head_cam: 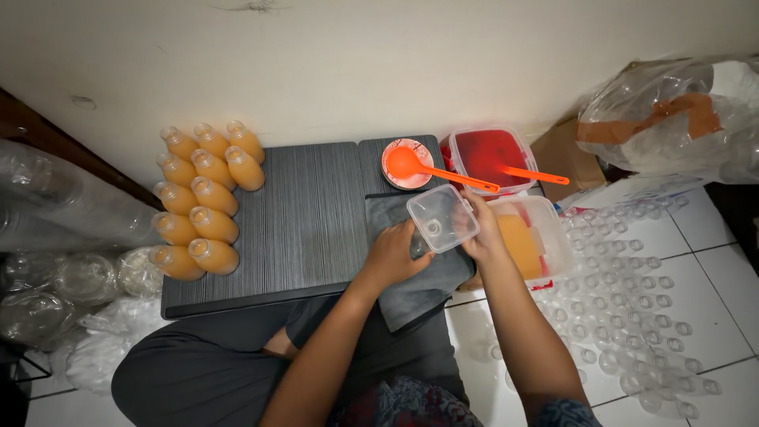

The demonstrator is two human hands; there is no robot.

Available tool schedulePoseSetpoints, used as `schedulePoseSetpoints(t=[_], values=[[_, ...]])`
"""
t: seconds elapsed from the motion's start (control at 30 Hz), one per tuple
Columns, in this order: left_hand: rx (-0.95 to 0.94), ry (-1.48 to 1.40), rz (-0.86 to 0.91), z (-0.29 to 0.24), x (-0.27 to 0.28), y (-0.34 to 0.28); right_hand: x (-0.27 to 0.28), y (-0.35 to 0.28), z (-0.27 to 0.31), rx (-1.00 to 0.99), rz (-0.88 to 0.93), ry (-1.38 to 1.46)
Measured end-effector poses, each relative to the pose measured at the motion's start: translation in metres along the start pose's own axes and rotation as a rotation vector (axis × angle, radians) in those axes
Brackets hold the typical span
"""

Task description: The person uses a ladle to transfer a light-colored liquid from a large container into individual plastic bottles through a funnel. They fill several bottles, move them to a different part of the workspace, and continue the process.

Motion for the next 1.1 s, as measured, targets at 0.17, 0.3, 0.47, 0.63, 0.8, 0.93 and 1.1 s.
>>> schedulePoseSetpoints(t=[0.17,0.3,0.47,0.63,0.8,0.93,1.1], values=[[-0.015,-0.019,-0.015,0.001,-0.002,-0.001,-0.025,0.017,0.022,0.139,-0.112,-0.237],[-0.026,-0.027,-0.009,0.006,-0.006,-0.003,-0.046,0.027,0.042,0.364,-0.102,-0.625],[-0.023,-0.060,-0.015,0.002,-0.003,-0.003,-0.048,0.008,0.066,0.530,-0.056,-0.692],[-0.043,-0.065,-0.029,-0.005,0.003,-0.001,0.001,-0.036,0.111,0.645,-0.063,-0.511],[-0.059,-0.048,-0.032,-0.005,0.001,0.004,0.098,-0.092,0.132,1.169,-0.291,-0.589],[-0.077,-0.073,-0.001,-0.010,0.000,0.004,0.164,-0.078,0.108,1.209,-0.436,-0.800],[0.026,-0.168,0.041,-0.016,0.006,0.014,0.133,-0.067,0.098,1.114,-0.357,-1.040]])
Point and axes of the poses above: each hand's wrist, its own y-axis towards the middle knuckle, its own x-axis out of the back of the hand, z = x × y, the point moved 8 cm from there along y, towards the middle knuckle, and after that the axes turned 11 degrees about -z, right-handed, at the moved point
